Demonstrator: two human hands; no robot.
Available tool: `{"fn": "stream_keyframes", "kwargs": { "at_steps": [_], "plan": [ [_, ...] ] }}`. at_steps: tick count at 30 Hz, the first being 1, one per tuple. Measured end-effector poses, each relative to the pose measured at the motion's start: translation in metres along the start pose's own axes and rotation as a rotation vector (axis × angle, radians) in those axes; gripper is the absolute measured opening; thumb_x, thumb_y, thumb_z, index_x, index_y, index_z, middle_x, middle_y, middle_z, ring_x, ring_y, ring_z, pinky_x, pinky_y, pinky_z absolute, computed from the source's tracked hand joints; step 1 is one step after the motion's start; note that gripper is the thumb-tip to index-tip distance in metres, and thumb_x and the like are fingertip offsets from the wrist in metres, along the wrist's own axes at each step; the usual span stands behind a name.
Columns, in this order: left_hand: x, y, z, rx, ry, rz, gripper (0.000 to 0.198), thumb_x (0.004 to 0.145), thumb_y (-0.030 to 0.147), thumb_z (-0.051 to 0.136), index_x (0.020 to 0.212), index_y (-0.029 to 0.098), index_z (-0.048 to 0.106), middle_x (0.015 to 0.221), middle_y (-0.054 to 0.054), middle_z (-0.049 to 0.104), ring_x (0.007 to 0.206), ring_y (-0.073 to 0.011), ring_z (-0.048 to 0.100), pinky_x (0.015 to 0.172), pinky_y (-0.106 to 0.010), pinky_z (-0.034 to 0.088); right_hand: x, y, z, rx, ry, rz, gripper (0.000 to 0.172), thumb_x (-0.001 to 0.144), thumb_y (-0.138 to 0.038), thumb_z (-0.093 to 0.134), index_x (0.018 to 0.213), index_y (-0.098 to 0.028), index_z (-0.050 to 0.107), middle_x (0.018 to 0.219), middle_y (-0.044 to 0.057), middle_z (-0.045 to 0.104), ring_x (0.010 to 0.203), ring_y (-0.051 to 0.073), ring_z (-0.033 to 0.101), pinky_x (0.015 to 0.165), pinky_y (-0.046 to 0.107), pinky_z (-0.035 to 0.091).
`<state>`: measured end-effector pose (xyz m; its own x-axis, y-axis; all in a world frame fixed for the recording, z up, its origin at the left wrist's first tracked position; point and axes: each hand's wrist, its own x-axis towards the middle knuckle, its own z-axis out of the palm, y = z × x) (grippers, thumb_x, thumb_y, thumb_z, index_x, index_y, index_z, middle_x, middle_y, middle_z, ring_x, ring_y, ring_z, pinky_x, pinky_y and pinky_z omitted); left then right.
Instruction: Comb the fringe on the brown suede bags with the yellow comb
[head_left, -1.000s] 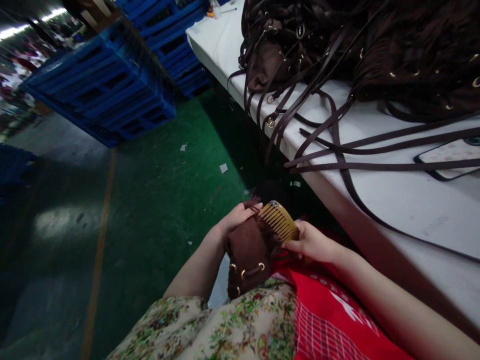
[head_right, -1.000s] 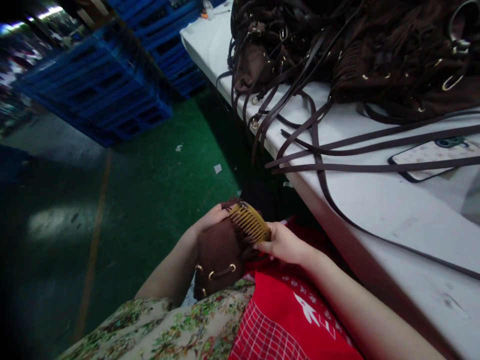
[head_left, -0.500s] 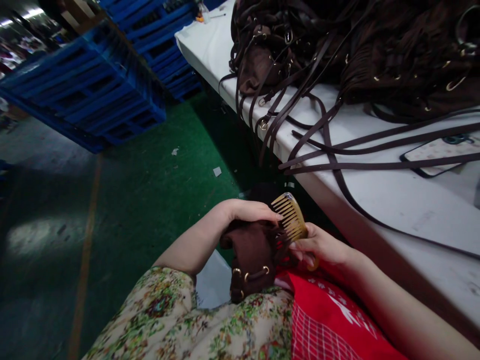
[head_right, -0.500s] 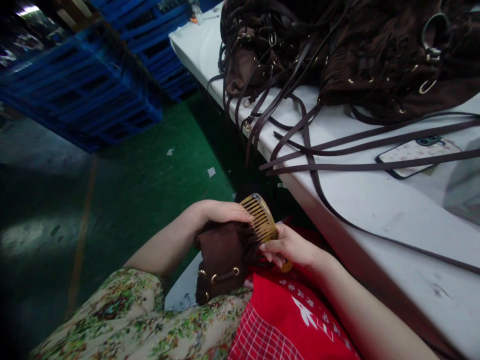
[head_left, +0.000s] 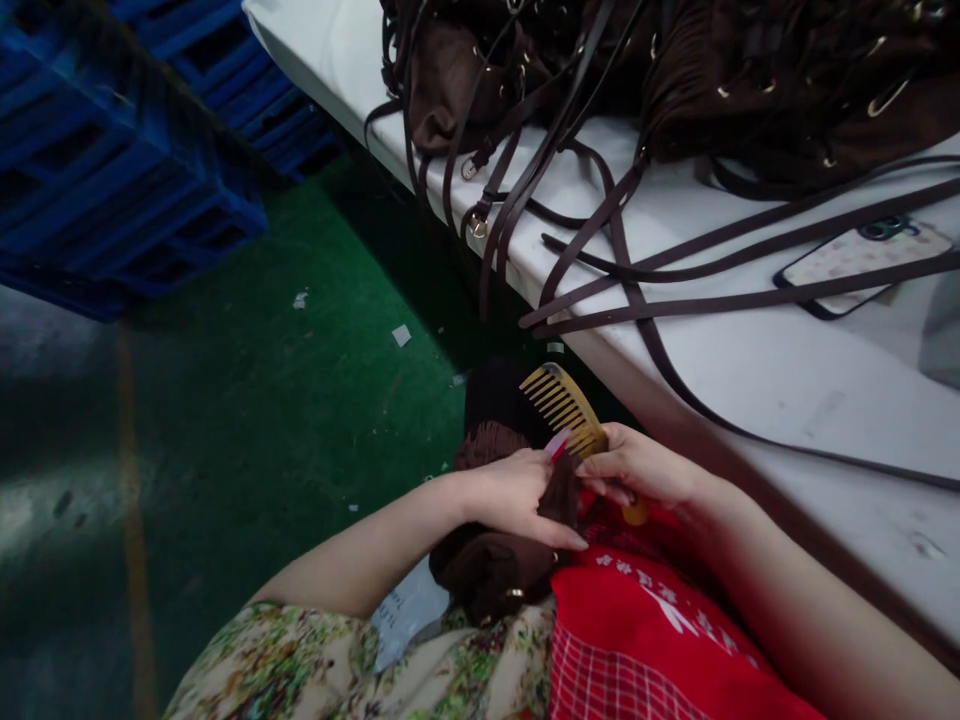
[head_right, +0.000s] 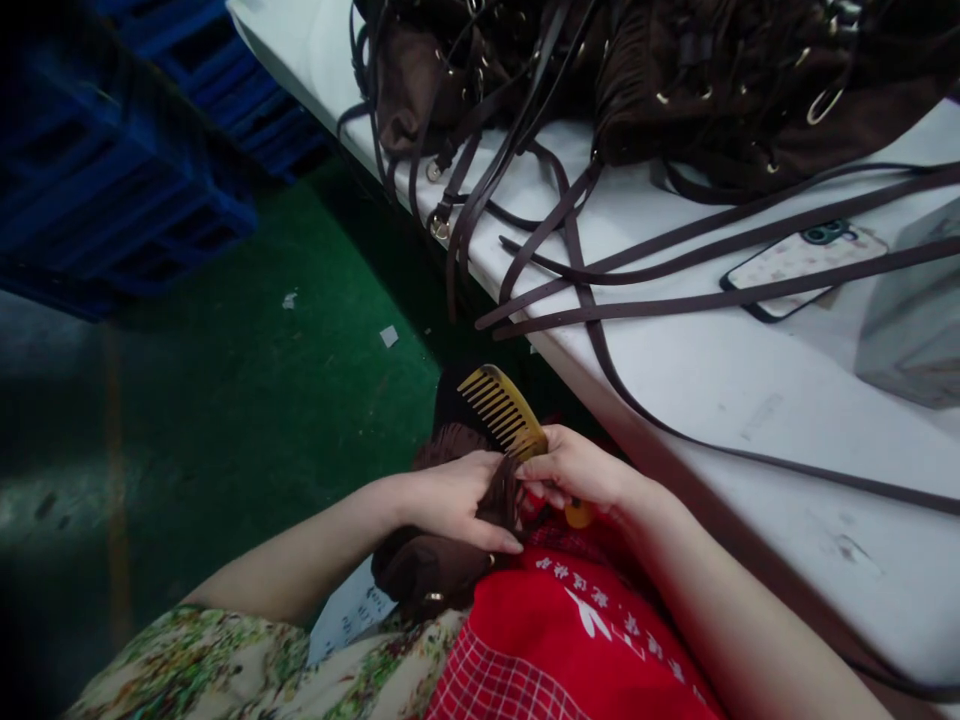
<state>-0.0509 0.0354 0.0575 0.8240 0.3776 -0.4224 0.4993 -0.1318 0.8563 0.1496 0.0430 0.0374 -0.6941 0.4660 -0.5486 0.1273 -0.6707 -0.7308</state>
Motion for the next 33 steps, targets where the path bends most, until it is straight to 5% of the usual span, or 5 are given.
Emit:
{"fn": "stream_keyframes", "kwargs": {
  "at_steps": [6,11,15,23,33],
  "plan": [
    [0.015,-0.023,0.010,-0.690,-0.320,0.082,0.046,0.085,0.055,0.053,0.091,0.012,0.069,0.092,-0.006,0.069,0.091,-0.0177,0.063,0.091,-0.028,0.046,0.005,-0.003,-0.008,-0.111,0.073,0.021,0.016,0.071,-0.027,0.058,0.061,-0.016,0.050,0.045,-0.008,0.045,0.032,0.004,0.033,0.033,0.018,0.024],
    [0.016,-0.033,0.013,-0.898,-0.271,-0.008,0.046,0.084,0.056,0.053,0.085,0.012,0.067,0.084,-0.007,0.069,0.083,-0.0172,0.064,0.085,-0.030,0.048,0.003,-0.002,-0.014,-0.516,0.440,-0.172,0.023,0.074,-0.030,0.061,0.092,-0.017,0.057,0.077,0.003,0.065,0.065,0.015,0.060,0.060,0.026,0.048],
    [0.009,-0.039,0.015,-0.959,-0.185,0.063,0.044,0.085,0.053,0.053,0.084,0.011,0.066,0.084,-0.009,0.068,0.085,-0.0177,0.063,0.088,-0.031,0.046,-0.022,0.003,0.000,-0.874,0.739,-0.333,0.029,0.092,-0.040,0.043,0.109,-0.018,0.051,0.098,0.010,0.065,0.085,0.022,0.063,0.075,0.033,0.048],
    [0.001,-0.035,0.021,-1.034,-0.186,0.103,0.043,0.079,0.055,0.060,0.083,0.012,0.063,0.085,-0.009,0.065,0.090,-0.0218,0.060,0.091,-0.036,0.042,-0.017,0.032,0.034,-1.382,0.332,-0.288,0.018,0.097,-0.023,0.037,0.094,-0.020,0.055,0.084,0.003,0.061,0.067,0.016,0.062,0.059,0.027,0.042],
    [0.003,-0.025,0.047,-1.056,0.173,0.071,0.051,0.087,0.061,0.044,0.062,0.016,0.042,0.054,0.002,0.043,0.055,-0.0093,0.043,0.062,-0.027,0.037,0.003,0.033,0.024,-1.441,0.376,-0.126,0.018,0.097,-0.022,0.036,0.100,-0.019,0.054,0.088,0.004,0.064,0.071,0.016,0.063,0.057,0.026,0.036]
  ]
}}
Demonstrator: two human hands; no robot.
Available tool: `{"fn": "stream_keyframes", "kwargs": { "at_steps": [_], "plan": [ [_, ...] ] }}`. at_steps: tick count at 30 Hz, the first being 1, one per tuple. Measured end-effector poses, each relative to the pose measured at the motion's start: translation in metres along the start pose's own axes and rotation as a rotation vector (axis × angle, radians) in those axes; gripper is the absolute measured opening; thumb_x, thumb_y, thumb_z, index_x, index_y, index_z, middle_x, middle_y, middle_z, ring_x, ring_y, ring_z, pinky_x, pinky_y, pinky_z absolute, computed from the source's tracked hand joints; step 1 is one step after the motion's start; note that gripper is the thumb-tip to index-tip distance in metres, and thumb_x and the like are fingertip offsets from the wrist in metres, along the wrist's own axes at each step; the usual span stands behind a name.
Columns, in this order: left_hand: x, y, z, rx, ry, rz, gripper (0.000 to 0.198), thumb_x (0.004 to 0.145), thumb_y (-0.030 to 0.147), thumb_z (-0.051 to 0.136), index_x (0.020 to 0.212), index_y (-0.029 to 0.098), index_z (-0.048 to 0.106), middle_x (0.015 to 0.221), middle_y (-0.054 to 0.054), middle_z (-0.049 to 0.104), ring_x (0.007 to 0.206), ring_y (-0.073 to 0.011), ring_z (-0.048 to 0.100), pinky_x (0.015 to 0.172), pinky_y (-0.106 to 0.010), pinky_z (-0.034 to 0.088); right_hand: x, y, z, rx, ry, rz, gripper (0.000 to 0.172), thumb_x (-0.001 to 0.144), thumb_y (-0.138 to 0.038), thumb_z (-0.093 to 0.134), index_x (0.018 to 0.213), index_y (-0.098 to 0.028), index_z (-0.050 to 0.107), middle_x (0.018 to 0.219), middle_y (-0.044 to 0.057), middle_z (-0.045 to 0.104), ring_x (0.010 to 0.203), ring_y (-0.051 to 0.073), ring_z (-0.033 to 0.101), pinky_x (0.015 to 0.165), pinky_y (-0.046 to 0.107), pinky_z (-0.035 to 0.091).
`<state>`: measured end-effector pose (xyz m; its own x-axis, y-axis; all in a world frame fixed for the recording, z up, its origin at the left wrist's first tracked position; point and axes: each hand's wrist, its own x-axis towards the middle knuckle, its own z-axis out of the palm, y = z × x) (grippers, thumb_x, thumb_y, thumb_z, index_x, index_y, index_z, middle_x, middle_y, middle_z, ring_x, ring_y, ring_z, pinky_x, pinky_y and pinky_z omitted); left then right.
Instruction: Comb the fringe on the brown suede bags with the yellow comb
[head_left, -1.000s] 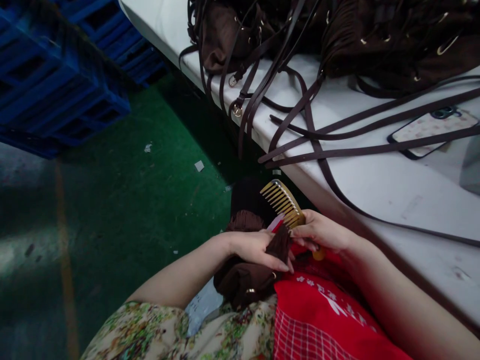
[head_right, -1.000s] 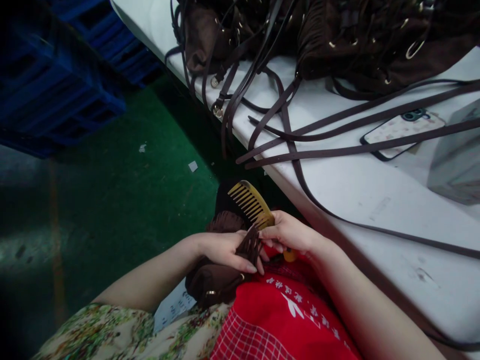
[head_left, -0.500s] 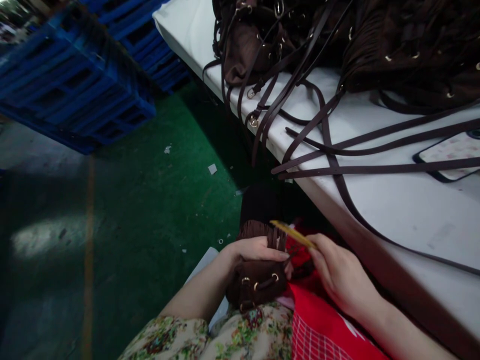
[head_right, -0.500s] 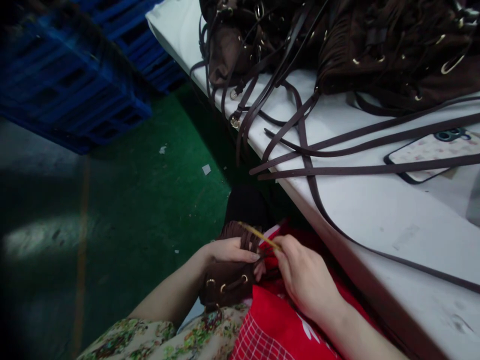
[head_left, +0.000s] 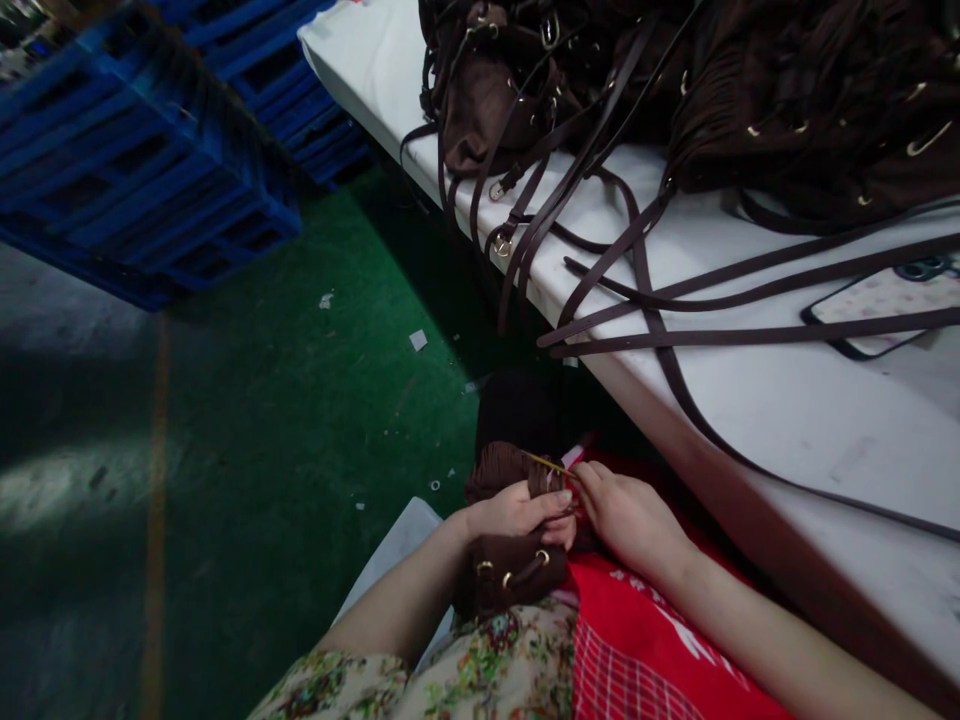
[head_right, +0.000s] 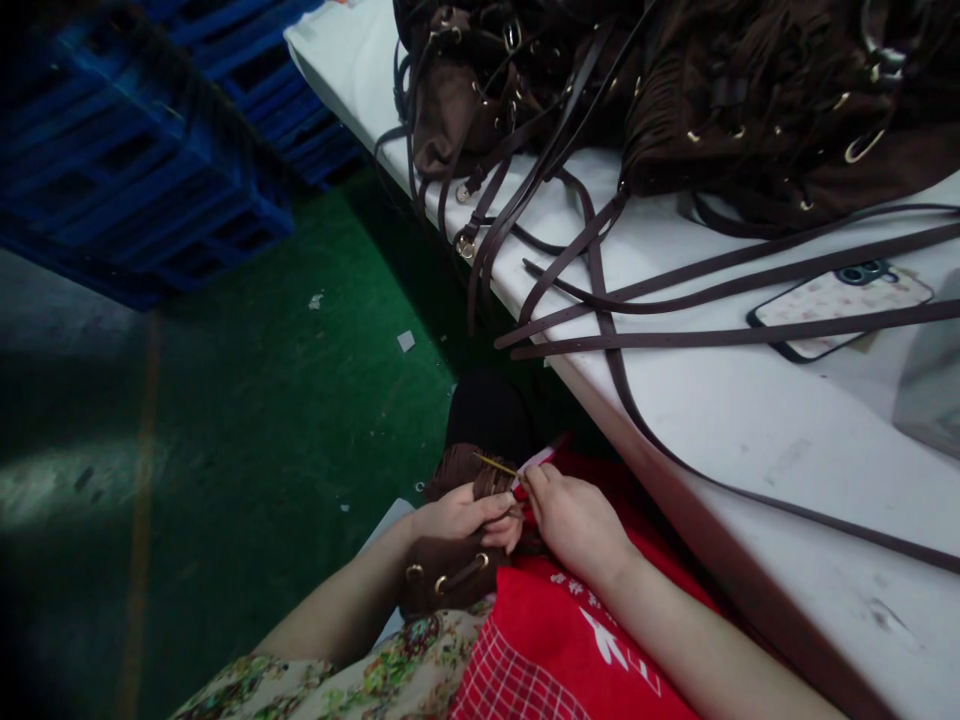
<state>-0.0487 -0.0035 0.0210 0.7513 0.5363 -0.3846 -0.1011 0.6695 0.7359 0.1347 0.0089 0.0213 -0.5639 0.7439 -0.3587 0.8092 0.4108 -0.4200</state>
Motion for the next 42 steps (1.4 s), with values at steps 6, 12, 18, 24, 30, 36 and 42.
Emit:
{"fn": "stream_keyframes", "kwargs": {
  "at_steps": [6,12,18,24,30,36,42],
  "plan": [
    [0.000,0.000,0.005,0.074,0.068,-0.022,0.052,0.083,0.066,0.045,0.068,0.016,0.043,0.051,0.005,0.040,0.046,-0.0062,0.037,0.048,-0.022,0.030,0.000,-0.003,-0.003,-0.067,0.005,0.049,0.015,0.096,-0.022,0.037,0.098,-0.020,0.051,0.087,0.005,0.065,0.071,0.017,0.064,0.054,0.026,0.036],
    [0.002,-0.007,0.004,0.086,0.095,-0.043,0.055,0.078,0.070,0.047,0.066,0.018,0.040,0.050,0.007,0.037,0.045,-0.0058,0.036,0.048,-0.021,0.033,0.001,-0.003,-0.001,-0.135,0.006,0.095,0.014,0.096,-0.023,0.036,0.098,-0.020,0.049,0.081,0.004,0.066,0.067,0.018,0.065,0.050,0.026,0.034],
    [0.005,-0.009,0.001,0.220,0.154,-0.148,0.060,0.078,0.073,0.040,0.063,0.016,0.044,0.052,0.003,0.043,0.049,-0.0078,0.041,0.049,-0.022,0.034,0.008,0.006,0.003,-0.093,-0.037,0.180,0.021,0.099,-0.026,0.029,0.098,-0.020,0.049,0.077,0.004,0.067,0.065,0.017,0.066,0.048,0.025,0.031],
    [0.010,-0.010,-0.001,0.202,0.169,-0.105,0.059,0.076,0.075,0.042,0.065,0.017,0.043,0.052,0.004,0.043,0.050,-0.0084,0.042,0.049,-0.022,0.034,0.011,0.011,0.008,-0.063,-0.032,0.222,0.025,0.100,-0.030,0.027,0.101,-0.019,0.050,0.076,0.004,0.067,0.064,0.018,0.067,0.048,0.025,0.034],
    [0.009,-0.010,0.003,0.193,0.078,-0.096,0.056,0.080,0.067,0.048,0.056,0.017,0.042,0.048,0.004,0.039,0.046,-0.0067,0.034,0.046,-0.023,0.031,0.013,0.055,0.021,-0.008,-0.099,0.381,0.027,0.097,-0.021,0.032,0.094,-0.013,0.058,0.080,0.012,0.068,0.070,0.019,0.067,0.060,0.026,0.042],
    [0.010,-0.005,-0.001,0.037,0.155,-0.159,0.052,0.069,0.063,0.065,0.062,0.014,0.049,0.056,0.000,0.051,0.053,-0.0086,0.047,0.049,-0.021,0.035,-0.011,0.055,-0.003,0.134,0.130,0.379,0.031,0.099,-0.032,0.028,0.099,-0.016,0.054,0.077,0.008,0.067,0.068,0.020,0.065,0.059,0.027,0.041],
    [0.008,-0.009,0.000,-0.003,0.286,-0.166,0.051,0.073,0.059,0.065,0.074,0.008,0.062,0.055,0.001,0.051,0.049,-0.0065,0.042,0.049,-0.021,0.032,-0.043,0.003,-0.030,0.222,0.225,0.040,0.029,0.099,-0.033,0.028,0.101,-0.020,0.053,0.081,0.004,0.067,0.069,0.017,0.064,0.063,0.027,0.043]
  ]
}}
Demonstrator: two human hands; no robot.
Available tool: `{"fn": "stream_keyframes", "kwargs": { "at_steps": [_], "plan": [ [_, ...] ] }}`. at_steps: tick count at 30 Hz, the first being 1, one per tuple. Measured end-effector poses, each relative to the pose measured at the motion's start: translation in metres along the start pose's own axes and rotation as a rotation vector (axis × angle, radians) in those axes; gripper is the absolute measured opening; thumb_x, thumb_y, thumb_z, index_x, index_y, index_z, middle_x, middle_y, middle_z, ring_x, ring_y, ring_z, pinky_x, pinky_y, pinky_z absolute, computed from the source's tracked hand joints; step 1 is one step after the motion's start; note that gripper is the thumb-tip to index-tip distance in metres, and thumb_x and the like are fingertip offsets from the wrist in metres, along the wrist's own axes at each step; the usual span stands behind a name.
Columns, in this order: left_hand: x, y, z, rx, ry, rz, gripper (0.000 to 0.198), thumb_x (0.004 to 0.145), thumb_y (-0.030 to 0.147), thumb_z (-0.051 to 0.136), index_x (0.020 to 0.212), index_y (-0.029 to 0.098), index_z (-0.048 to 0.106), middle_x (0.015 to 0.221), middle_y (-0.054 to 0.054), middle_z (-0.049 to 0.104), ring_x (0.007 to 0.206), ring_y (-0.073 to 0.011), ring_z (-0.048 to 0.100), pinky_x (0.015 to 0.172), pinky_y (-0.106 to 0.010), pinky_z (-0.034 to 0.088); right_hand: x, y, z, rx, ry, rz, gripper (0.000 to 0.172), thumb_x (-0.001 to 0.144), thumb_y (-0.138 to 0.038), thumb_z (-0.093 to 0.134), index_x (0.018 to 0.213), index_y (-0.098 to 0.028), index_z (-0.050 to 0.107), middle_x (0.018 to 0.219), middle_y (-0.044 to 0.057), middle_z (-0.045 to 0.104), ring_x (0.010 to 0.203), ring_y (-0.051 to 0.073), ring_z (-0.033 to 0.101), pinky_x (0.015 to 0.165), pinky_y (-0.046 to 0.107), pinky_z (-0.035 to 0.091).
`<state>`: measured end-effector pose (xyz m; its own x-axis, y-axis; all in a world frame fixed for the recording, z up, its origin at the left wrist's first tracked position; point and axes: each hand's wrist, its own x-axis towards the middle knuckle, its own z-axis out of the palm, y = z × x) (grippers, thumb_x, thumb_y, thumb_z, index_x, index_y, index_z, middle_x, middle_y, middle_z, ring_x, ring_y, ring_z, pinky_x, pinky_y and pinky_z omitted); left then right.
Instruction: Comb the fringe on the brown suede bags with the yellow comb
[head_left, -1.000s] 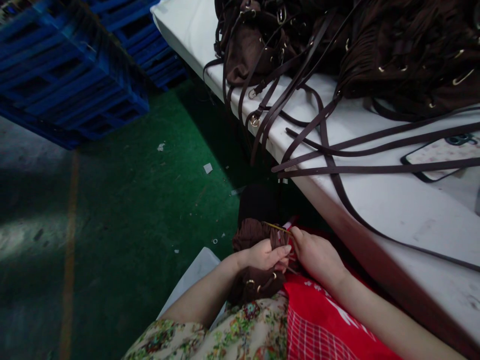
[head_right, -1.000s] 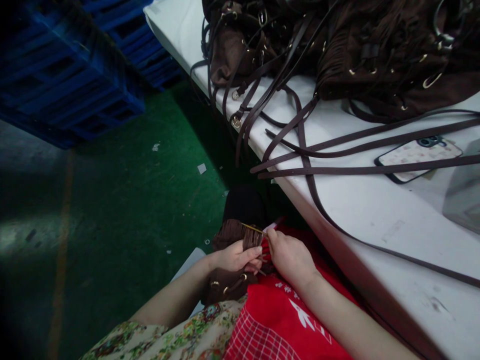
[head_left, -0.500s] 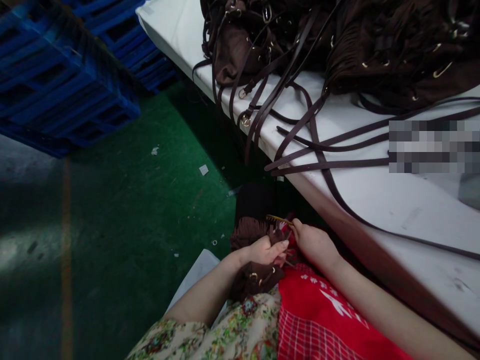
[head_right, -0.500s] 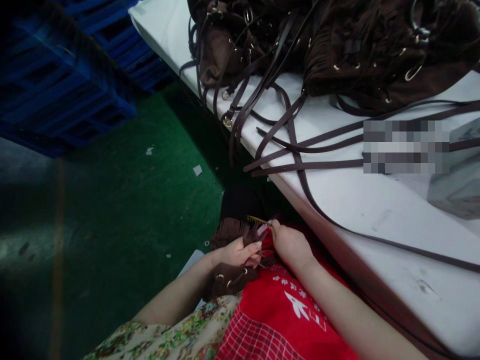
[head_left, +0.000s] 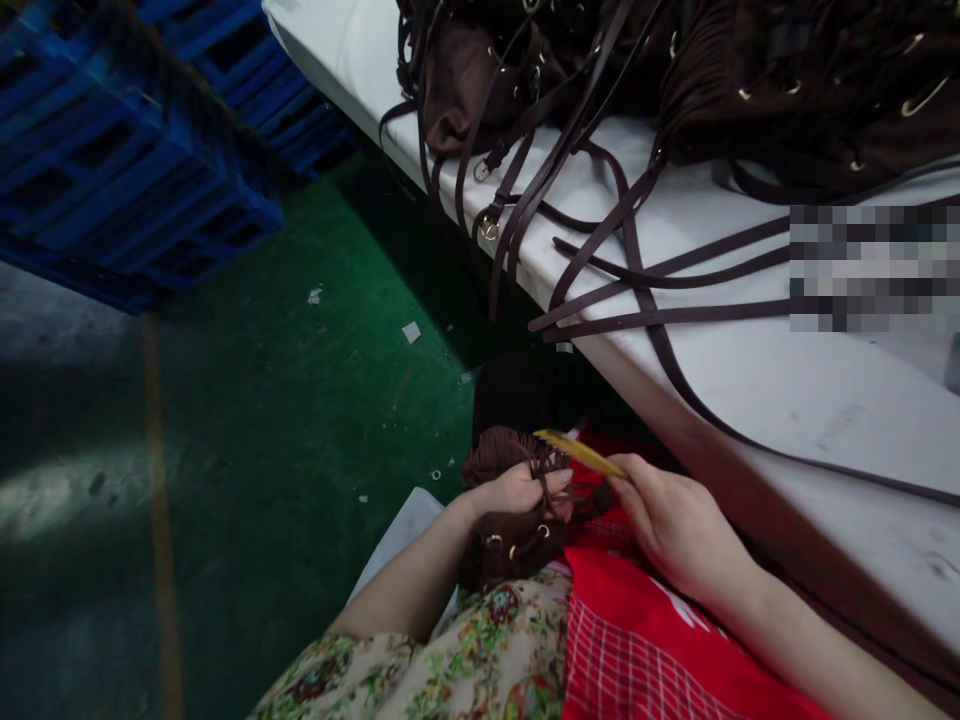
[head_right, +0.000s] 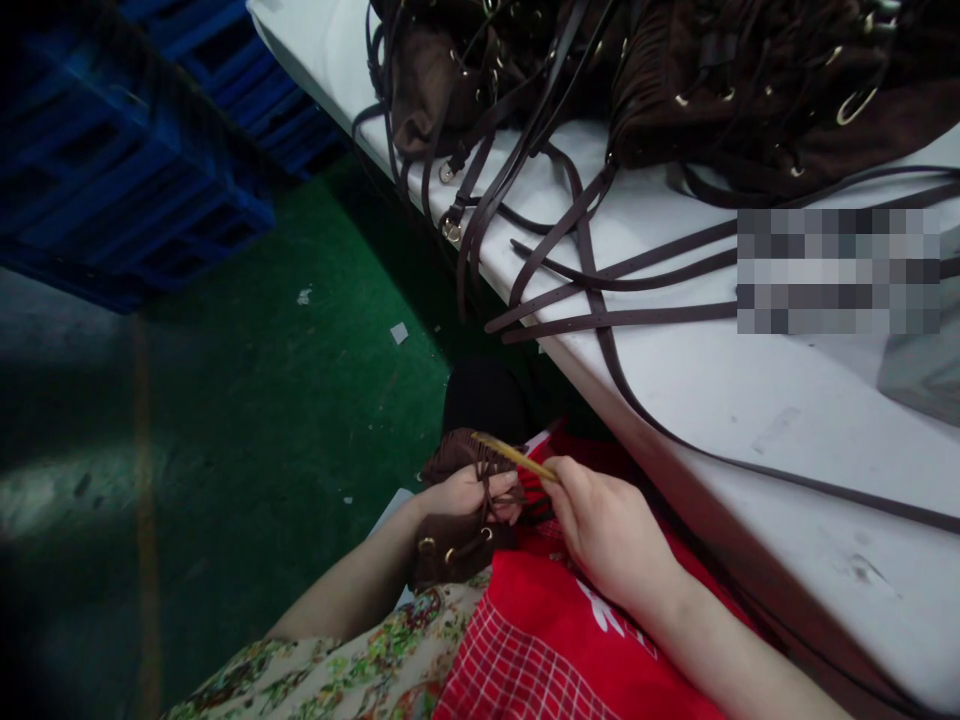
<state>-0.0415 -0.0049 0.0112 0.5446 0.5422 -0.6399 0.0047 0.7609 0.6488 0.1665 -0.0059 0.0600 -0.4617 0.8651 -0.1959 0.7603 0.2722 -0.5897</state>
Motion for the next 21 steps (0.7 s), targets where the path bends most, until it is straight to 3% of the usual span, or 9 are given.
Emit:
{"fn": "stream_keyframes", "kwargs": {
  "at_steps": [4,10,15,18,21],
  "plan": [
    [0.001,-0.009,0.000,-0.056,0.023,0.020,0.048,0.068,0.052,0.073,0.081,0.007,0.066,0.060,0.000,0.055,0.055,-0.0078,0.046,0.056,-0.023,0.038,-0.001,-0.008,0.010,-0.163,-0.098,-0.125,0.027,0.099,-0.031,0.031,0.102,-0.019,0.055,0.085,0.006,0.068,0.072,0.018,0.064,0.061,0.027,0.041],
    [-0.003,-0.007,0.001,-0.055,-0.018,0.017,0.045,0.069,0.051,0.073,0.080,0.009,0.065,0.058,0.001,0.055,0.056,-0.0091,0.049,0.058,-0.023,0.040,0.008,-0.004,0.024,-0.166,-0.147,-0.087,0.021,0.097,-0.027,0.035,0.092,-0.020,0.054,0.074,0.003,0.066,0.062,0.016,0.062,0.053,0.025,0.035],
    [-0.007,-0.006,0.003,-0.134,-0.086,0.073,0.053,0.069,0.063,0.066,0.075,0.010,0.060,0.061,0.001,0.054,0.057,-0.0080,0.050,0.060,-0.023,0.043,0.011,-0.003,0.032,-0.176,-0.183,-0.063,0.018,0.096,-0.024,0.036,0.089,-0.021,0.051,0.070,0.001,0.064,0.057,0.016,0.061,0.049,0.026,0.031],
    [-0.008,-0.004,0.001,-0.080,-0.126,0.098,0.055,0.070,0.066,0.063,0.071,0.011,0.058,0.061,0.000,0.053,0.058,-0.0091,0.051,0.061,-0.023,0.044,0.017,0.004,0.034,-0.228,-0.187,-0.002,0.020,0.097,-0.024,0.034,0.087,-0.021,0.051,0.071,0.002,0.064,0.058,0.017,0.062,0.049,0.027,0.030],
    [-0.007,-0.003,-0.001,-0.032,-0.090,0.070,0.057,0.070,0.068,0.061,0.070,0.011,0.057,0.064,-0.002,0.055,0.061,-0.0111,0.054,0.060,-0.024,0.045,0.025,0.012,0.033,-0.278,-0.164,0.099,0.024,0.098,-0.030,0.032,0.090,-0.021,0.052,0.075,0.003,0.066,0.060,0.018,0.063,0.049,0.027,0.029]
  ]
}}
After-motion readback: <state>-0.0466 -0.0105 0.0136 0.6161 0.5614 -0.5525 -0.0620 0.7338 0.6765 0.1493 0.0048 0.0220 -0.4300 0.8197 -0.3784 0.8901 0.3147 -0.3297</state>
